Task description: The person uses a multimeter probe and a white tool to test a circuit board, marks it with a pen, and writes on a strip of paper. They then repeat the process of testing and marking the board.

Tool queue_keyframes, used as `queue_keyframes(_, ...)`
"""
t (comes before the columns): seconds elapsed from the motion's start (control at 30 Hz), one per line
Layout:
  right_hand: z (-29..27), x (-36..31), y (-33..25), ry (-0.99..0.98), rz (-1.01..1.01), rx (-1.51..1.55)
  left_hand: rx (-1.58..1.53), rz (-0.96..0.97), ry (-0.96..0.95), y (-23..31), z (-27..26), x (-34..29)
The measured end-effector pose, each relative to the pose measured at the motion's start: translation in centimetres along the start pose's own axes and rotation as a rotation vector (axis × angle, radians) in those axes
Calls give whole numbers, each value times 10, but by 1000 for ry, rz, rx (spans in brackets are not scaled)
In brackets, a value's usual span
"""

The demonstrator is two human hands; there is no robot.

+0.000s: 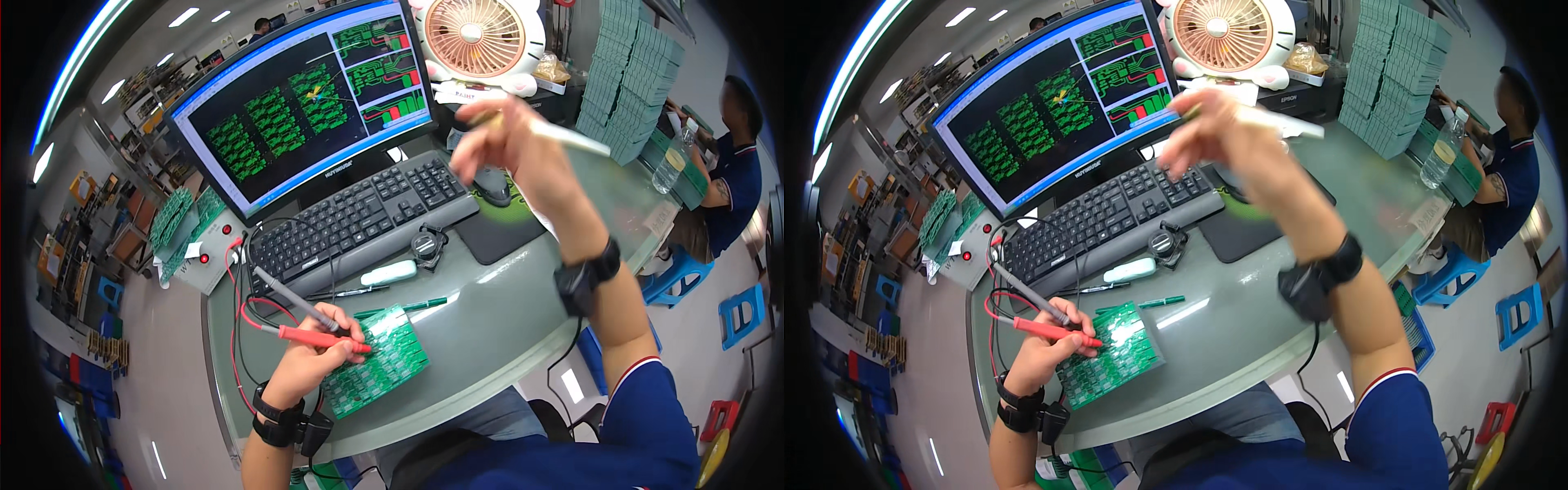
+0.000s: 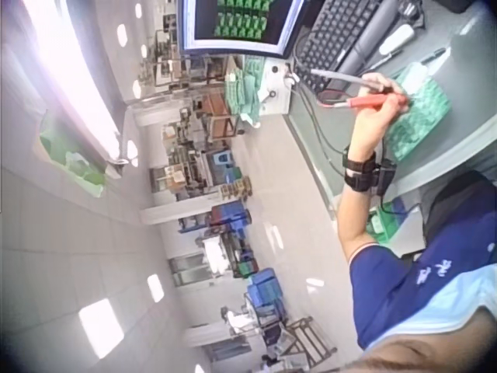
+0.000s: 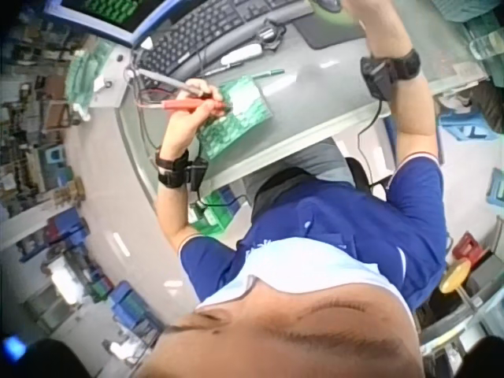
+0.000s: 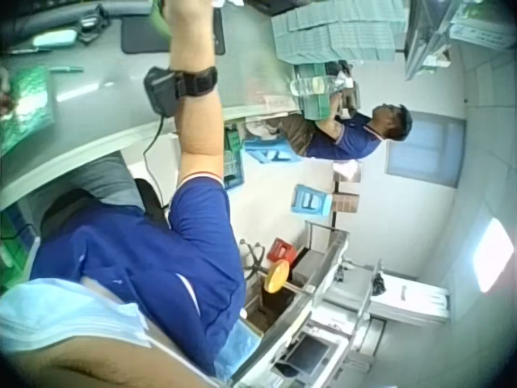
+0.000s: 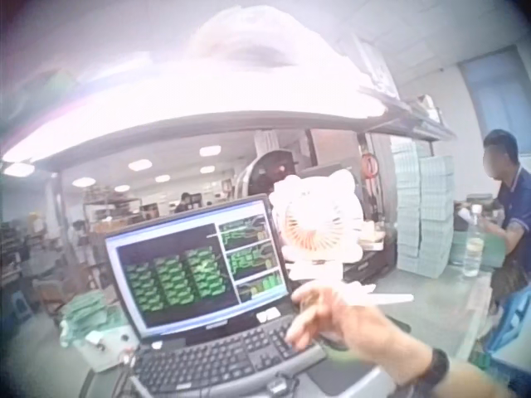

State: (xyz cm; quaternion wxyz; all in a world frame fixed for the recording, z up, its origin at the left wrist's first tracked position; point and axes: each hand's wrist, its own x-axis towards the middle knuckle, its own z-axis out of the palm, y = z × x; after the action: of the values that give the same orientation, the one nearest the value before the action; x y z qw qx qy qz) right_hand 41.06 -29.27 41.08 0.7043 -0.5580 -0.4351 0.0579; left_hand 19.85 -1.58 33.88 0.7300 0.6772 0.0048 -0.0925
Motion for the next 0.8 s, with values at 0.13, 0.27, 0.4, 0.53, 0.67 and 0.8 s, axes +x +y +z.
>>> queue_keyframes(0.13, 68, -29, 25, -315, 17, -27, 4, 26, 3, -4, 2, -2)
queue_keyframes(0.27, 89, -46, 37, -409, 335, 79, 5, 34, 12, -2, 5, -3)
queue_keyframes(0.4, 95, -56, 54, -497, 493, 158, -33, 24, -4, -2, 2, -2)
queue_keyframes(0.53, 96, -63, 70, -628, 416, 74, -86, -20, 2, -1, -3, -2)
queue_keyframes(0.67, 102, -62, 67, -568, 421, 101, -90, -21, -25, -3, -6, 0)
queue_keyframes(0.8, 100, -65, 70, -578, 381, -52, -70, 2, -26, -7, -7, 1)
